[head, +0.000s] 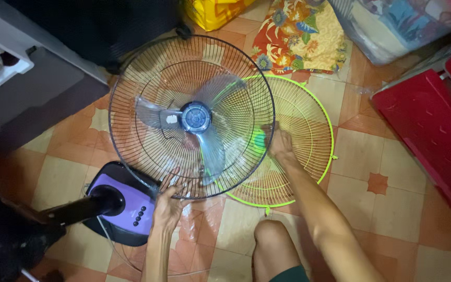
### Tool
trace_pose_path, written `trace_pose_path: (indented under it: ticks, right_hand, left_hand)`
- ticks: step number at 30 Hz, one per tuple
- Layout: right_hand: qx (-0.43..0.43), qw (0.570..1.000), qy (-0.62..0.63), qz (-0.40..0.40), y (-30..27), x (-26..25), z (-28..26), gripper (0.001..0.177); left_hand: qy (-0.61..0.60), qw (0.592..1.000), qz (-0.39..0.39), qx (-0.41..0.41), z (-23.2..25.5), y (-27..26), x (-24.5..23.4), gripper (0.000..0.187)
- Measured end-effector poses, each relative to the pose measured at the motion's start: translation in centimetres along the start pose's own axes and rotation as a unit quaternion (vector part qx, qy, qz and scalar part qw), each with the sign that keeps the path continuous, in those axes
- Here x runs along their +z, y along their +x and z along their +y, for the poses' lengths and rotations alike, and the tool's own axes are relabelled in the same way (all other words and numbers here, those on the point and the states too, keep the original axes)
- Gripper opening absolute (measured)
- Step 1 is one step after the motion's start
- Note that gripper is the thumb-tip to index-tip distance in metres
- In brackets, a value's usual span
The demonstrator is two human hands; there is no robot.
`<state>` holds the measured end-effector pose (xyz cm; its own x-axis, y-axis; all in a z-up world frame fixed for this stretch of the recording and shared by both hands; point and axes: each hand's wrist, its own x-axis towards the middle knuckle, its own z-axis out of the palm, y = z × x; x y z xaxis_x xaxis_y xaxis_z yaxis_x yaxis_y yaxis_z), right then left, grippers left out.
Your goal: The person assembles a standing fan by attaching the fan blades to the motor hub, securing them with a nut, and then fitting the front and rear grilles. The person handles the fan blades, grilles, and the fan base while sitting on the floor.
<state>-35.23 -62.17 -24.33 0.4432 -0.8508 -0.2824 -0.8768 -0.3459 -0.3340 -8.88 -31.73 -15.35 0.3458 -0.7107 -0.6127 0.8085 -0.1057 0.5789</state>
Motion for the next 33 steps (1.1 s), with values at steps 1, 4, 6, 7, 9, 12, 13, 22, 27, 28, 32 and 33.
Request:
trace_pose_path:
  ticks: [1,4,6,7,9,12,13,22,27,28,32,33]
  right_hand:
    - [0.014,0.999,-0.013,0.025,-0.3,0.2,0.8,0.042]
    - [0.121,0.981,0.099,0.114,-2.0,-0.3,3.1,0.032]
    - [0.267,0.875,0.36,0.186,-3.2,-1.7,5.8,0.028]
    - [0.257,0.809,0.485,0.21,-4.1,-2.7,7.3,0.037]
    - [0.227,0.741,0.589,0.229,-6.2,-3.9,8.7,0.048]
    - [0.19,0.79,0.546,0.202,-10.6,-7.2,9.2,0.05]
    - [0.178,0.812,0.527,0.178,-11.5,-8.0,8.9,0.051]
    - [0.213,0.87,0.441,0.056,-6.9,-4.1,7.5,0.034]
    - [0.105,0.919,0.354,0.139,-6.6,0.4,8.7,0.034]
    - [0.06,0.937,0.294,0.177,-6.8,0.7,8.9,0.039]
    - [0.051,0.926,0.35,0.133,-8.5,-0.3,8.6,0.036]
    - [0.06,0.935,0.315,0.151,-9.3,-1.0,8.2,0.036]
  left_hand:
    - [0.007,1.0,0.009,-0.002,-0.1,0.0,0.0,0.061]
    - [0.018,1.0,0.014,-0.007,0.0,0.1,0.5,0.062]
    - [0.023,1.0,-0.001,-0.016,-0.6,0.4,1.5,0.063]
    - [0.028,0.999,-0.008,-0.023,-1.0,0.4,2.0,0.063]
    - [0.029,0.998,-0.019,-0.043,-1.9,0.3,3.1,0.063]
    - [0.032,0.996,-0.025,-0.077,-4.1,0.7,4.6,0.064]
    - [0.041,0.996,-0.023,-0.082,-5.1,1.0,4.9,0.064]
    - [0.087,0.989,-0.054,-0.11,-13.6,3.5,4.4,0.061]
    - [0.096,0.979,-0.057,-0.171,-11.7,2.2,6.6,0.059]
    - [0.103,0.977,-0.065,-0.174,-11.0,2.0,6.9,0.057]
    - [0.012,0.981,-0.044,-0.191,-10.2,1.9,7.5,0.047]
    - [0.024,0.986,-0.033,-0.163,-10.6,1.8,7.5,0.049]
